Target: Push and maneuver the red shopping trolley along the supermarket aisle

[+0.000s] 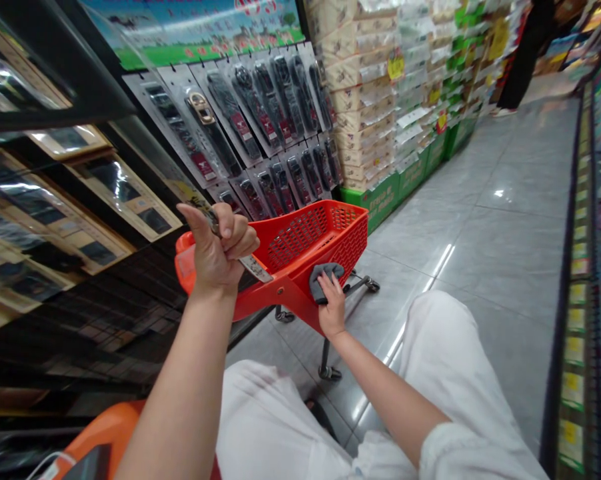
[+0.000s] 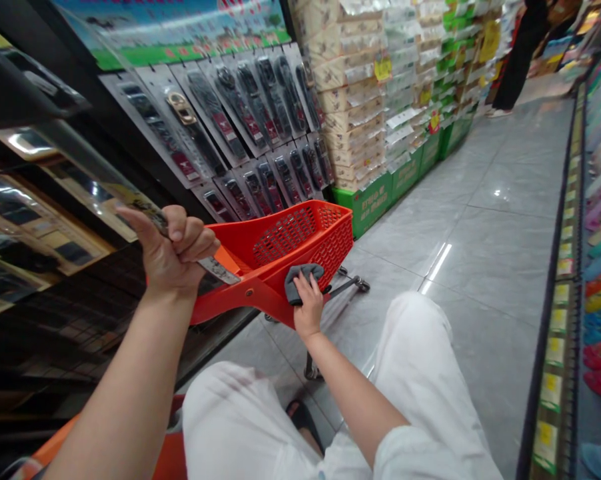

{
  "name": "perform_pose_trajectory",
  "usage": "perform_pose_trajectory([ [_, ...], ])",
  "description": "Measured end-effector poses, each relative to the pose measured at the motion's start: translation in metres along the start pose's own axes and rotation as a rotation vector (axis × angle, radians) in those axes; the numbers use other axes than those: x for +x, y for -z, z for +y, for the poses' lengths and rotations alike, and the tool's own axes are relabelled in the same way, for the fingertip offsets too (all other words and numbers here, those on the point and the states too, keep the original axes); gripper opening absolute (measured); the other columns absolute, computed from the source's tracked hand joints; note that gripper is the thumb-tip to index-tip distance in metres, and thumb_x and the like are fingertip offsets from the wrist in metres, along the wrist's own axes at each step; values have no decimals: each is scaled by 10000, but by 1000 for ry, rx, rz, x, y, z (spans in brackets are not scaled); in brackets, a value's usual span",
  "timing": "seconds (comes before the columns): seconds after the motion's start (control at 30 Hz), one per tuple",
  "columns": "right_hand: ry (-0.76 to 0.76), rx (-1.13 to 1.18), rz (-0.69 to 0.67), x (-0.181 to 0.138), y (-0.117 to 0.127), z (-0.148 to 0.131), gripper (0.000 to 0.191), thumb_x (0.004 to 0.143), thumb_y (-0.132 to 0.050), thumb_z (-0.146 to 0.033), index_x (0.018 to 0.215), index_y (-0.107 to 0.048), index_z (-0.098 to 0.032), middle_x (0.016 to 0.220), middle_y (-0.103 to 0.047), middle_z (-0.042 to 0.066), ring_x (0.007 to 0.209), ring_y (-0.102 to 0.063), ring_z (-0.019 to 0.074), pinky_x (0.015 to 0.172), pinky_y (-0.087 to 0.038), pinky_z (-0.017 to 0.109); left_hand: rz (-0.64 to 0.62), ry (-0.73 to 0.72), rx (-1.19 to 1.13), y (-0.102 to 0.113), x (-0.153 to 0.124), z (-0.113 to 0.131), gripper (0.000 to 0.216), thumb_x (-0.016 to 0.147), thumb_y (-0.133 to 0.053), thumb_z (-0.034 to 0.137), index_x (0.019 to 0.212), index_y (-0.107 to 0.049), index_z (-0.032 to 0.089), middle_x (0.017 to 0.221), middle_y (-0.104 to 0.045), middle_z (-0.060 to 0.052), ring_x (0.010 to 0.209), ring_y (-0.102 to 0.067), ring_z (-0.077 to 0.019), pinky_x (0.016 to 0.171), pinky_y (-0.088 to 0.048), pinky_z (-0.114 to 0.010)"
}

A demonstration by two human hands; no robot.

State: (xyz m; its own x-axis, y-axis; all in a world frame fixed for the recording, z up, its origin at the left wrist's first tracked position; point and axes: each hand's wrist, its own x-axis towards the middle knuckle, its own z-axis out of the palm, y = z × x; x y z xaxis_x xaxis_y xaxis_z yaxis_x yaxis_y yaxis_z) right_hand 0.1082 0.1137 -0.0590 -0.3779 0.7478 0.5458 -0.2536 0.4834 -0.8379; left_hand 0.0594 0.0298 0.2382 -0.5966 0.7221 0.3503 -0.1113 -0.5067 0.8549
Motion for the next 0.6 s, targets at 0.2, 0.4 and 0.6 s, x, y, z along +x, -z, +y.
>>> perform_pose_trajectory([
  [0.2, -69, -26, 138, 9, -8, -3, 745, 712, -376, -6, 1395, -536, -257, 1462, -518, 23, 1382, -408, 201, 1183, -309, 473, -13, -8, 23, 0, 1, 0, 634, 865, -525, 646, 488, -319, 180, 429, -134, 85, 340, -88, -39, 330, -89, -195],
  [0.4, 119, -75, -178, -11, 14, -3, 612, 757, -441, -57, 1262, -650, -333, 1330, -635, -31, 1311, -470, 224, 1134, -355, 453, -21, -33, 97, -3, 0, 1, 631, 846, -564, 639, 485, -334, 175, 418, -130, 87, 341, -78, -35, 330, -93, -187],
  [0.6, -25, -55, 33, 12, 3, 0, 766, 670, -375, 7, 1324, -606, -318, 1400, -585, -12, 1314, -454, 208, 1130, -346, 482, 1, -25, 90, -5, 1, 1, 648, 843, -555, 652, 475, -321, 173, 408, -135, 87, 345, -75, -37, 336, -102, -189],
])
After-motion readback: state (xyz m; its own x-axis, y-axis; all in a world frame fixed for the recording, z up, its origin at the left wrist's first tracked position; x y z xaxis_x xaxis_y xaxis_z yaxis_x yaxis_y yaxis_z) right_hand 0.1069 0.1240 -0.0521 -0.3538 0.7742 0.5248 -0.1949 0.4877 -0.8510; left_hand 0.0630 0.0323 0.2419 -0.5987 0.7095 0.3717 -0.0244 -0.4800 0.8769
